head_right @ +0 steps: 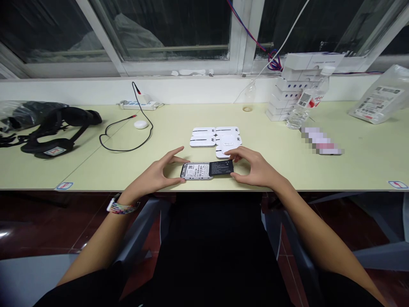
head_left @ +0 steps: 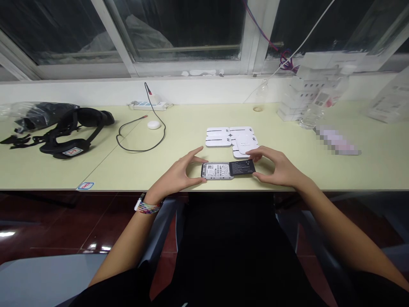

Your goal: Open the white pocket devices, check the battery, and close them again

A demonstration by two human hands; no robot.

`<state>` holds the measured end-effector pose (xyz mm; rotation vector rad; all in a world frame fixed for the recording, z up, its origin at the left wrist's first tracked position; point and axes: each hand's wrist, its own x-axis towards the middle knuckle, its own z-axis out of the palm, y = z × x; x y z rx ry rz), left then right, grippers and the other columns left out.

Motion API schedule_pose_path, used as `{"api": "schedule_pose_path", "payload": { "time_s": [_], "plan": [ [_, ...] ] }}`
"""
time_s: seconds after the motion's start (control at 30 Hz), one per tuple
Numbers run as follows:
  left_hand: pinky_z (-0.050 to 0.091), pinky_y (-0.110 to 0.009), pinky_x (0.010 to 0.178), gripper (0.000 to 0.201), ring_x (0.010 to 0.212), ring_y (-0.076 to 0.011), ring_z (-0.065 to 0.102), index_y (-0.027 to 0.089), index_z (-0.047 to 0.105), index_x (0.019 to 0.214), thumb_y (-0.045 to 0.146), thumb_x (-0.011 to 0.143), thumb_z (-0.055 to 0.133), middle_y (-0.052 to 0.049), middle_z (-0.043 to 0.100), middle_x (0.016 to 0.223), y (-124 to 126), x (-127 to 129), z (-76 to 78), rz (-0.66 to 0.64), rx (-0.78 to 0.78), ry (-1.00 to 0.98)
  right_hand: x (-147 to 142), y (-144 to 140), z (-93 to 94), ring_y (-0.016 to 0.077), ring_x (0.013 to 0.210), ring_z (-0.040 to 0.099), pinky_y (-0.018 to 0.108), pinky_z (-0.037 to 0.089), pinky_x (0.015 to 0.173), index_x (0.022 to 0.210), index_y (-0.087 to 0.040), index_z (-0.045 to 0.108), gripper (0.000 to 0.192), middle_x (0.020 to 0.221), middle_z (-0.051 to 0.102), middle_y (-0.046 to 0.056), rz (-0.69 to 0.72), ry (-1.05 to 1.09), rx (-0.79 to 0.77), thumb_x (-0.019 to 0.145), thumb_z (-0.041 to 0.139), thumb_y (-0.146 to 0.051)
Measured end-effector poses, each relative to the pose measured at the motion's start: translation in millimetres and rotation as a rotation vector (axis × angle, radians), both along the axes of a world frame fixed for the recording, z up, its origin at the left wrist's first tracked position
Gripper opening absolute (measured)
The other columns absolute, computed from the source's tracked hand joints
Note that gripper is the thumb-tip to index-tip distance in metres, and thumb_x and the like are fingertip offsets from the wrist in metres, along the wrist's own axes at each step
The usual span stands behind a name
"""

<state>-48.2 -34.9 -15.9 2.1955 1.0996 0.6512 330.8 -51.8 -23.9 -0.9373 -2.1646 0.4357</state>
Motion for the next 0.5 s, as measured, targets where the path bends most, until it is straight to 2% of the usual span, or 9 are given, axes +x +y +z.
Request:
{"api": "schedule_pose_path", "payload": {
  "time_s": [0.2, 0.4, 0.5],
  "plan": [
    [0.044, -0.055, 0.129, 0.100, 0.145, -0.0338, 0.066, 0.030, 0.032, 0.174, 0.048, 0.092, 0.084, -0.010, 0.074, 0.148, -1, 1, 1.6, 0.000, 0.004, -0.001, -1, 0, 1.8, 0.0278, 0.103, 0.076, 0.051, 0.066, 0.097, 0.136, -0.032, 0.070, 0.049, 0.118, 0.077, 0.005, 0.004, 0.017, 0.021, 0.089, 0.080, -0.026],
    [0.046, -0.055, 0.128, 0.098, 0.144, -0.0343, 0.067, 0.030, 0.033, 0.173, 0.048, 0.091, 0.085, -0.009, 0.075, 0.148, -2, 2, 3.3, 0.004, 0.012, 0.001, -10, 6, 11.0, 0.0261, 0.093, 0.074, 0.049, 0.067, 0.090, 0.129, -0.032, 0.073, 0.041, 0.114, 0.078, 0.006, 0.026, 0.062, 0.110, 0.089, 0.079, -0.025],
    [0.046, -0.055, 0.128, 0.098, 0.145, -0.0342, 0.067, 0.029, 0.034, 0.173, 0.048, 0.092, 0.084, -0.010, 0.075, 0.148, -3, 3, 4.1, 0.007, 0.011, 0.003, -19, 9, 17.6, 0.0274, 0.101, 0.075, 0.049, 0.069, 0.092, 0.127, -0.031, 0.074, 0.039, 0.115, 0.078, 0.006, 0.067, 0.116, 0.093, 0.089, 0.079, -0.027]
  ]
}}
